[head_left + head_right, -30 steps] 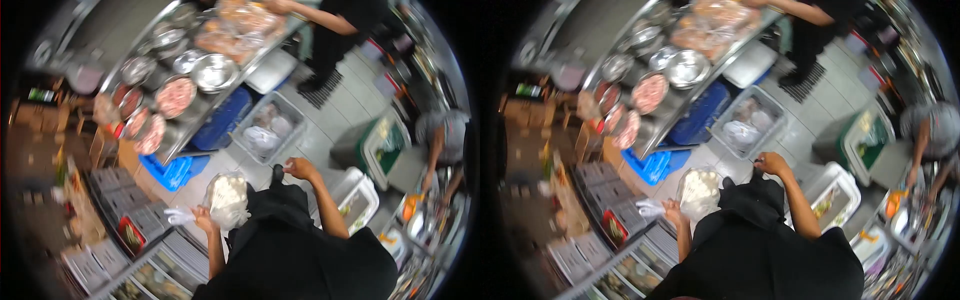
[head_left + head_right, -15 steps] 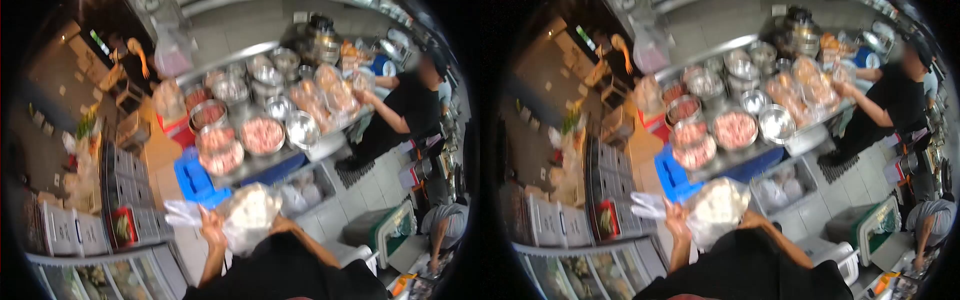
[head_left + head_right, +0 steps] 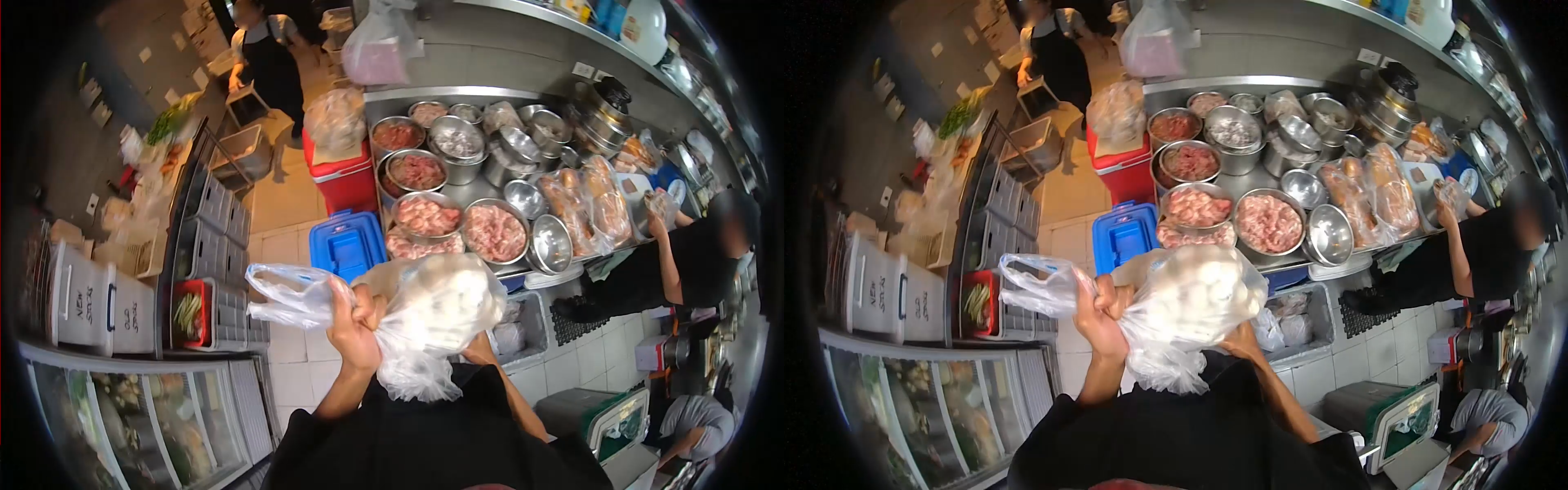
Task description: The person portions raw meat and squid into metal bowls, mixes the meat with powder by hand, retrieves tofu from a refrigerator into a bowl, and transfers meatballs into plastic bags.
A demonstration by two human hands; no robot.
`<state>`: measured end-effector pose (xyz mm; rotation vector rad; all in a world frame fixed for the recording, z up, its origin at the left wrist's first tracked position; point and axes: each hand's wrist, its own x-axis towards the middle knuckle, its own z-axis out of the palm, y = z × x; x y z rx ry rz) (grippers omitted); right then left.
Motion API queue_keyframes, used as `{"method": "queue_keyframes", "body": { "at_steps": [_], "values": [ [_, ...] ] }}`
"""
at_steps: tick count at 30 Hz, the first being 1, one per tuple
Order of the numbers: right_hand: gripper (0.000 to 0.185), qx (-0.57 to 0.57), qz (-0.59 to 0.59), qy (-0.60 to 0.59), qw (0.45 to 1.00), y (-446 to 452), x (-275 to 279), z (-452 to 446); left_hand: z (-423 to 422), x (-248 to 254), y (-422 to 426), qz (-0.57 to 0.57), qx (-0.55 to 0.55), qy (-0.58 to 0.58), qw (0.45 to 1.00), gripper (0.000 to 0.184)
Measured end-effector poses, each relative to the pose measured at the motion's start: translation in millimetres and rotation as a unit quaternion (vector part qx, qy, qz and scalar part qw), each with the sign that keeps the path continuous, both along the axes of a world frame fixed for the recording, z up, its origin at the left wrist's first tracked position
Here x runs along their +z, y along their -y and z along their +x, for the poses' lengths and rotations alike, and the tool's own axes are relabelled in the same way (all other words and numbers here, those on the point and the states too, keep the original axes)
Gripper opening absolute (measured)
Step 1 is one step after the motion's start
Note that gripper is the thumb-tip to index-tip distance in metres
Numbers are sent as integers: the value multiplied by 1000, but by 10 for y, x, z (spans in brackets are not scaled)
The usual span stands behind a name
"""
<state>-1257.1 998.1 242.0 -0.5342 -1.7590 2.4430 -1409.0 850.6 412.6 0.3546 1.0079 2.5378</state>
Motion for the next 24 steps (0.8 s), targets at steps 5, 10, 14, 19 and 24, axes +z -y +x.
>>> {"method": "queue_keyframes", "body": {
  "at_steps": [5, 10, 14, 19, 24],
  "values": [
    [80, -15, -28, 0, 999, 267, 120, -73, -89, -266, 220, -80, 101, 106, 986, 42],
    [68, 7, -52, -2, 999, 430, -134, 151, -41, -627, 465, -55, -11, 142, 988, 43],
    [78, 96, -52, 113, 988, 411, -211, 201, -6, -1217, 825, -12, -23, 224, 974, 40],
    [69, 86, -71, 122, 986, 646, -919, 712, 449, -1618, 285, -318, 112, 191, 922, 41],
    [55, -21, -208, 195, 958, 381, -1115, 1668, 1165, -2239, -372, -411, -15, 148, 899, 29]
  ]
}}
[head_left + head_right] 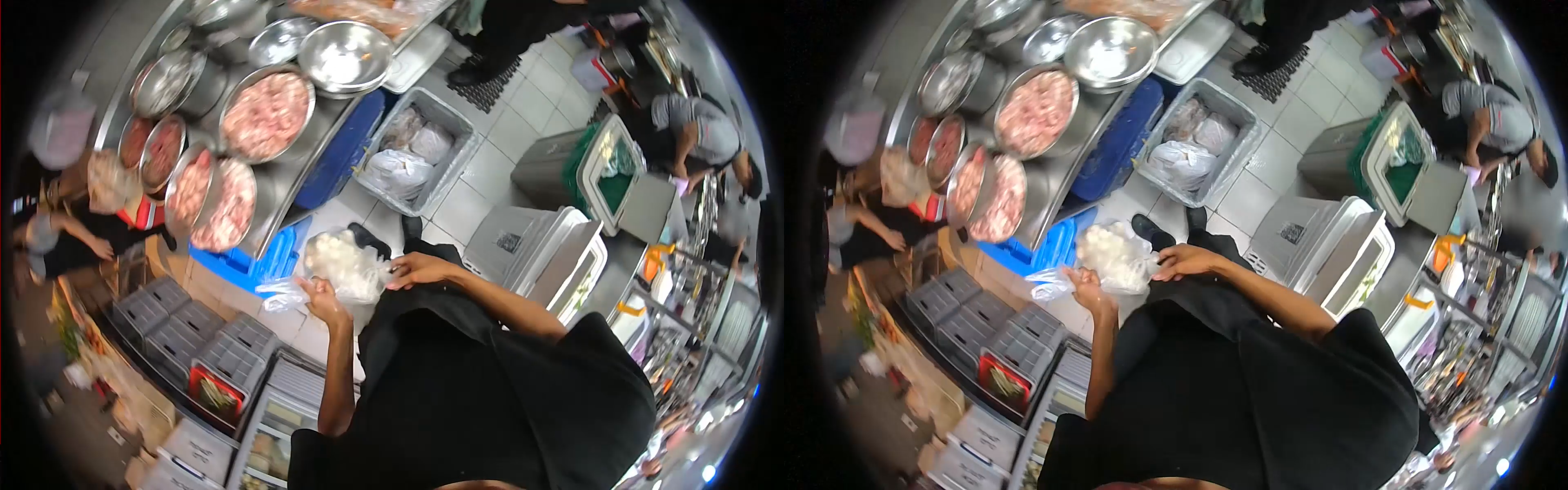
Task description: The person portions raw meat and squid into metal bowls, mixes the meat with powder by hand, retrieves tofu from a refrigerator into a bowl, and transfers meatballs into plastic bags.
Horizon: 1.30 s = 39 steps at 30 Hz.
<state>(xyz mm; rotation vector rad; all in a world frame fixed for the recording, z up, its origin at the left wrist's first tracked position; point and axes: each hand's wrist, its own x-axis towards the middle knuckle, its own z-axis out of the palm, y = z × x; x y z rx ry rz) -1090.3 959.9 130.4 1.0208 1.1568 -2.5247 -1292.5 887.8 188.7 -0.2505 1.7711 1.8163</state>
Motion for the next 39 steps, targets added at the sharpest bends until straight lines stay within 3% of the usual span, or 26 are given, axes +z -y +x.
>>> {"method": "queue_keyframes", "body": {
  "at_steps": [4, 5, 6, 7, 8, 9, 13, 15, 17, 19, 20, 21, 22, 23, 24, 25, 27, 28, 29, 30, 32, 34, 36, 38, 39],
  "values": [
    [42, -217, -21, 92, 972, 178, -401, 712, 376, -784, -683, -57, -31, 146, 987, 43],
    [40, -270, -16, 123, 955, 228, -437, 858, 478, -1164, -872, -28, -47, 191, 980, 42],
    [38, -324, -15, 151, 934, 292, -485, 1008, 627, -1404, -1145, -13, -82, 192, 978, 39],
    [37, -361, 6, 163, 918, 395, -576, 1180, 842, -1569, -1519, -80, -73, 154, 982, 41],
    [36, -398, 8, 174, 901, 517, -646, 1351, 985, -1866, -1747, -76, -187, 100, 974, 42],
    [35, -435, 9, 186, 881, 654, -715, 1510, 1133, -2178, -1989, -36, -183, 151, 971, 43],
    [33, -530, -50, 271, 802, 1224, -1111, 1859, 1742, -2729, -2601, -89, -264, 113, 954, 44],
    [31, -588, -63, 300, 749, 1339, -1437, 1934, 1899, -2995, -2692, -3, -180, 60, 982, 44],
    [30, -632, -30, 257, 731, 966, -1808, 1878, 1773, -3069, -2632, -76, -269, -85, 956, 33],
    [32, -663, 13, 206, 719, 280, -2343, 1729, 1525, -3195, -2550, 59, -183, 28, 981, 30],
    [40, -680, -37, 160, 715, -183, -2636, 1647, 1394, -3203, -2490, 13, -178, 12, 984, 33],
    [42, -696, -34, 124, 707, -575, -3096, 1525, 1313, -2960, -2356, 11, -243, 44, 969, 39],
    [41, -695, -32, 145, 704, -989, -3656, 1352, 1427, -2713, -2348, -50, -216, 43, 974, 43],
    [42, -652, 24, 132, 746, -1294, -4393, 1255, 1378, -2754, -2242, -76, -215, 4, 974, 45],
    [48, -616, 56, 255, 743, -1686, -4838, 1100, 1158, -2916, -2022, -33, -277, 25, 960, 47],
    [54, -566, 92, 371, 731, -2087, -5216, 985, 1229, -2809, -1944, -77, -270, -5, 960, 48],
    [65, -507, 47, 483, 712, -2592, -5890, 939, 1224, -2766, -1852, -146, -195, 47, 969, 48],
    [66, -428, 77, 476, 764, -2752, -6090, 1017, 981, -2983, -1611, -150, -226, 17, 962, 49],
    [68, -342, 108, 466, 809, -2846, -6297, 1138, 1123, -2871, -1711, -156, -188, 56, 968, 50],
    [68, -254, 166, 523, 797, -2884, -6623, 1133, 824, -2998, -1457, -153, -281, 75, 944, 50],
    [60, -508, 119, 594, 612, -2807, -7090, 992, 633, -3154, -1220, -175, -245, 112, 947, 50],
    [56, -549, 123, 558, 610, -2779, -7175, 1078, 562, -3263, -1018, -219, -206, 94, 949, 51],
    [44, -680, 132, 542, 475, -2743, -7386, 1058, 543, -3275, -894, -197, -245, 102, 944, 44],
    [36, -605, 212, 615, 459, -2740, -7525, 980, 545, -3291, -897, -153, -293, 119, 936, 37],
    [32, -641, 188, 608, 429, -2752, -7556, 907, 502, -3261, -916, -162, -275, 129, 939, 37]
  ]
}}
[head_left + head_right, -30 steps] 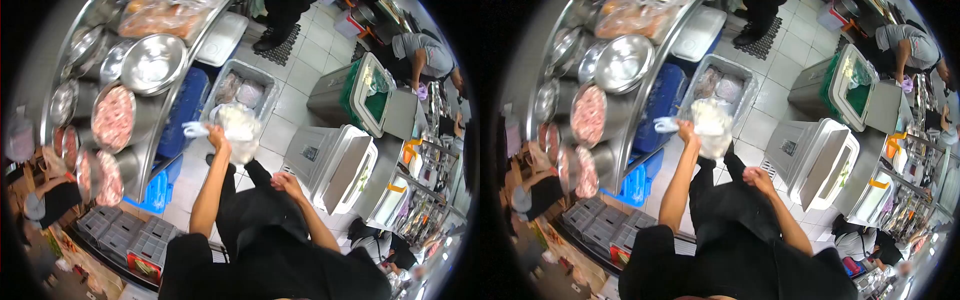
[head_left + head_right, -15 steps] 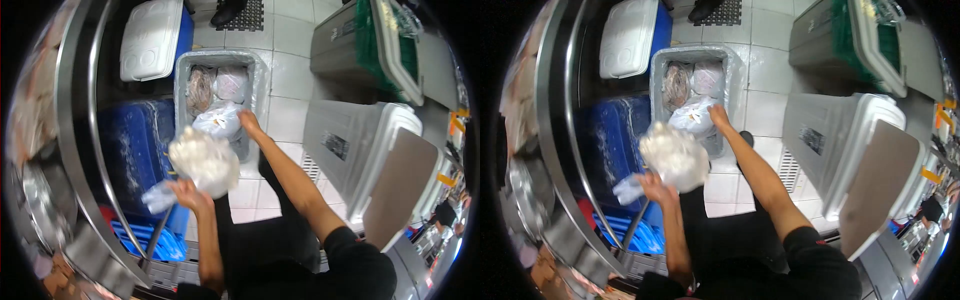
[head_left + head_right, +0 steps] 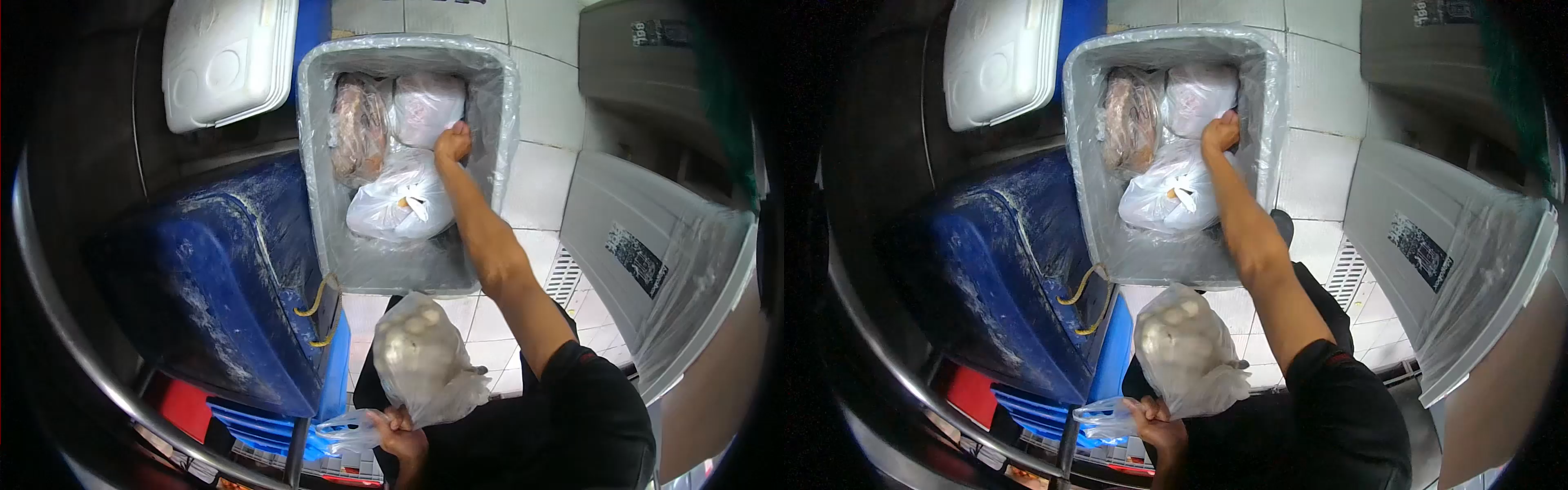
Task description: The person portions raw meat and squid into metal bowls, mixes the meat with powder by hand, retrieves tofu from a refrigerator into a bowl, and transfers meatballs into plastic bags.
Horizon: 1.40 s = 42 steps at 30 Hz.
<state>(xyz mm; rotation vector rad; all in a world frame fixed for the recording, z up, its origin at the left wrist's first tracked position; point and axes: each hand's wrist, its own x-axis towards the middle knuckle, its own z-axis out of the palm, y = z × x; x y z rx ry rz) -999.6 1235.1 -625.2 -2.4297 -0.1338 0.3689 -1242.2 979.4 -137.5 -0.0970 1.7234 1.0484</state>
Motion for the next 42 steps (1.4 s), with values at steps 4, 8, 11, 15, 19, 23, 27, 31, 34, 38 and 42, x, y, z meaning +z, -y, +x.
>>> {"method": "queue_keyframes", "body": {
  "at_steps": [4, 8, 11, 15, 19, 23, 27, 31, 34, 38, 42],
  "values": [
    [30, -182, 135, -101, 969, -332, 189, -15, 20, 150, -143, -1, 26, -36, 999, 41],
    [43, -103, 34, -280, 954, -628, 1464, -70, 156, 394, -549, 4, 45, -102, 994, 50],
    [53, 58, 57, -264, 961, -465, 1511, -377, 179, 701, -980, 70, 21, -78, 994, 50],
    [38, 66, 196, -345, 916, 474, 2419, -554, 369, 1108, -1560, 152, -44, -132, 979, 49],
    [21, 135, -14, -260, 956, 959, 2226, -537, 720, 994, -2202, 234, -74, -105, 964, 48],
    [15, 301, -89, -154, 937, 1192, 1895, -542, 958, 526, -2927, 318, -165, -50, 932, 48],
    [53, 362, -76, 106, 923, 318, 2096, -22, 842, 13, -2849, 326, -166, 8, 930, 47],
    [71, 445, -186, 223, 847, -559, 1160, 356, 888, -96, -2745, 369, -133, 21, 919, 45],
    [72, 455, -286, -5, 843, -831, 797, 742, 821, -138, -2440, 294, -167, -35, 940, 47],
    [49, 456, -220, -93, 857, -850, 712, 923, 558, -359, -1977, 188, -100, -57, 975, 49],
    [48, 526, -270, -247, 768, -1006, 785, 1091, 319, -231, -1499, 83, -102, -112, 985, 50]
  ]
}}
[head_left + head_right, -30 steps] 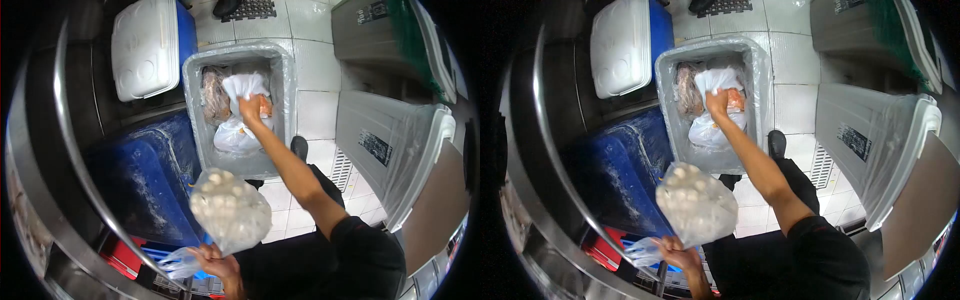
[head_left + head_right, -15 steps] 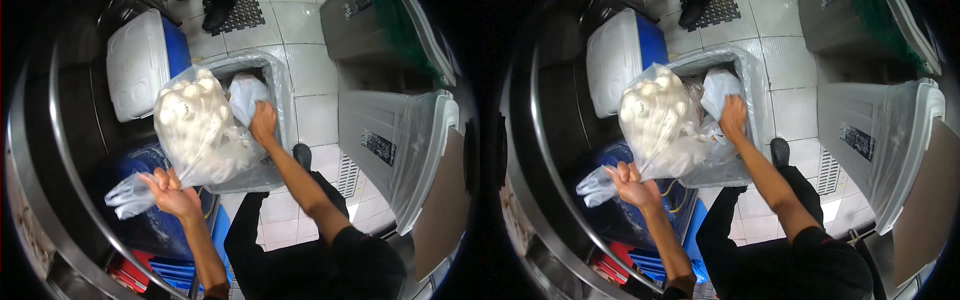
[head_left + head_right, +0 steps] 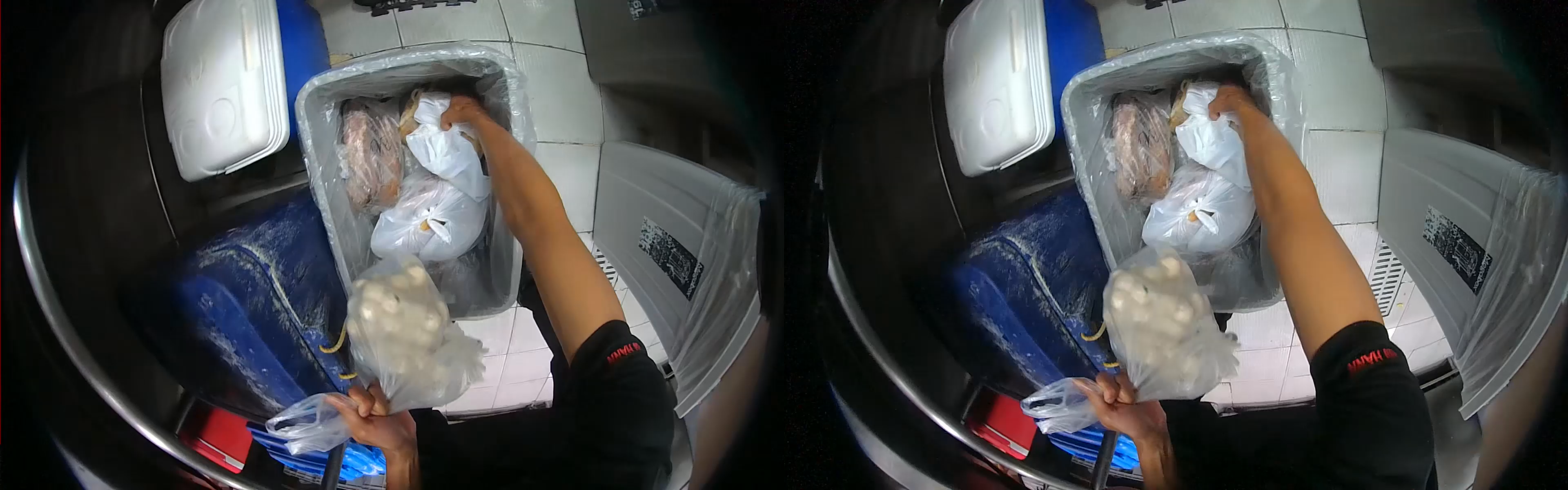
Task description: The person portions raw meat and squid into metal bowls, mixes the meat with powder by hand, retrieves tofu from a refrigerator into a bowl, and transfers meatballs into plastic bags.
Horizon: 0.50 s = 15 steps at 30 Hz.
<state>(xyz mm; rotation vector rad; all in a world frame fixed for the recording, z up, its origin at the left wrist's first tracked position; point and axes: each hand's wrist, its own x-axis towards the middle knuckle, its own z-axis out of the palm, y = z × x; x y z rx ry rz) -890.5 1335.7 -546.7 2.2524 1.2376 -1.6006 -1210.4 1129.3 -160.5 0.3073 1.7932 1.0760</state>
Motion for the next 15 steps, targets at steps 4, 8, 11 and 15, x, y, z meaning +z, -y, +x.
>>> {"method": "queue_keyframes", "body": {
  "at_steps": [4, 8, 11, 15],
  "values": [
    [48, 23, 73, 64, 995, 132, 152, -174, -126, 281, 90, -26, 8, -19, 999, 51],
    [57, 84, 185, 111, 973, 596, 549, -541, -24, 556, 29, -15, -5, 7, 1000, 50],
    [55, 90, 256, 108, 956, 1106, 753, -811, 98, 704, -235, 38, 14, 12, 999, 49],
    [73, 111, 355, 106, 922, 1497, 1439, -912, 564, 670, -760, 86, -48, 14, 995, 50]
  ]
}}
